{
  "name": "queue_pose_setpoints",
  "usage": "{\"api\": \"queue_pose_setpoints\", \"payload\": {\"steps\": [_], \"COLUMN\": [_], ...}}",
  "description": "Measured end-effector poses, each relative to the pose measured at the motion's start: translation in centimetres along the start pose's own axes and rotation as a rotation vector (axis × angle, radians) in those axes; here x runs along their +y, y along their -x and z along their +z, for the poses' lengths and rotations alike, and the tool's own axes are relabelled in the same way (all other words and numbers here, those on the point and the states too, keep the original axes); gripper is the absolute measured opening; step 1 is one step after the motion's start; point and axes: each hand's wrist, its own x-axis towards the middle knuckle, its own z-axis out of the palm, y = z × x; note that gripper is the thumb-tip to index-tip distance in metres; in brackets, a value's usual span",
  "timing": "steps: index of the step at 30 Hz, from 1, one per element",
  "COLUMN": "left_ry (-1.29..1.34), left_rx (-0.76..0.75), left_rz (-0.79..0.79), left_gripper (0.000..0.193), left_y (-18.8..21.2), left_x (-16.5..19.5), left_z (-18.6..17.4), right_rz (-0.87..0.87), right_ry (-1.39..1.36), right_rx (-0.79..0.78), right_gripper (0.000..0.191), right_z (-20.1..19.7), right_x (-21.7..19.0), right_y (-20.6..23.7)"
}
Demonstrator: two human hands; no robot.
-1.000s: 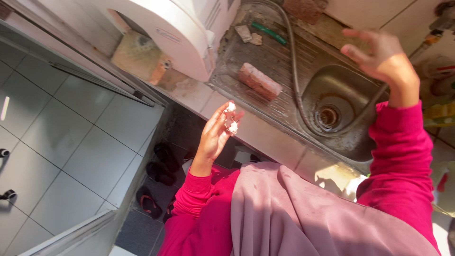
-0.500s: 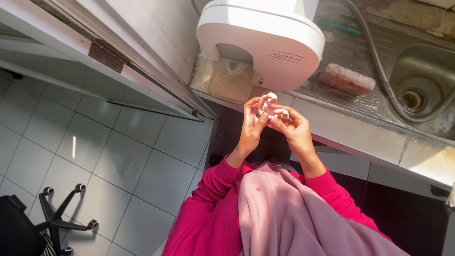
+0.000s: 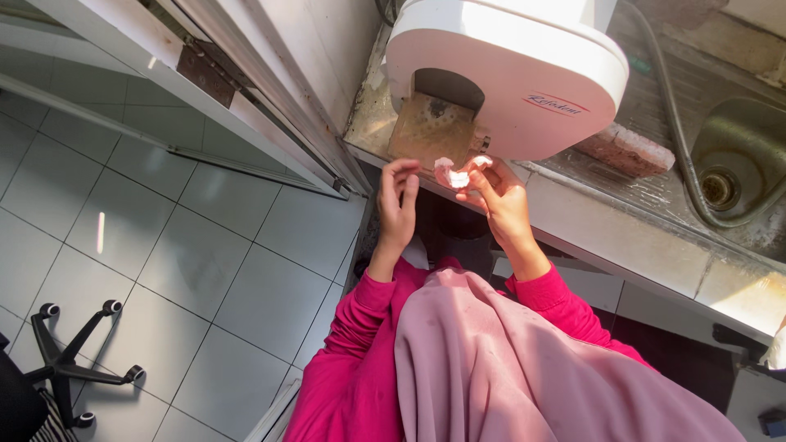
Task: The person holds a pink acrylic denture against a spinning bench polisher, rotating it to grind and smooth its surfaces. They then carry it to the sink, rinse it under running water, wipe it, inspect it closely, and return to the polisher to continue smoothing the denture.
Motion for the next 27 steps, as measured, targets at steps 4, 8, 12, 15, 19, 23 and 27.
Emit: {"api": "queue_pose_setpoints", "payload": {"steps": [4, 8, 12, 15, 19, 23, 27], "left_ry": [-0.185, -0.16, 0.106, 0.352, 0.612, 0.855, 0.279], "left_rx": [0.111, 0.047, -0.121, -0.379, -0.532, -0.618, -0.474], "left_rz": [0.062, 0.124, -0.039, -0.122, -0.38, -0.591, -0.179], "left_gripper": [0.023, 0.03, 0.046, 0.05, 0.052, 0.055, 0.049], "left_y": [-5.0, -12.3, -20.5, -24.9, -25.9, -25.7, -25.5], "left_x": [-1.3, -3.4, -4.3, -4.7, -6.2, -7.4, -9.1], "left_z": [-4.0, -5.5, -5.2, -4.7, -3.0, -2.6, -2.2], "right_rz": [0.076, 0.093, 0.088, 0.07, 0.003, 0.003, -0.007], "right_ry": [-0.084, -0.146, -0.134, -0.15, -0.112, -0.134, -0.115], "right_rx": [0.051, 0.123, 0.219, 0.263, 0.287, 0.351, 0.375], "right_gripper": [0.03, 0.036, 0.037, 0.036, 0.036, 0.038, 0.04], "right_z": [0.8, 1.4, 2.7, 3.8, 5.2, 6.1, 7.1], "right_x": [0.6, 1.3, 2.7, 3.7, 4.8, 5.3, 5.4], "right_y": [-0.6, -0.7, -0.1, -0.1, -0.1, 0.4, 0.7]}}
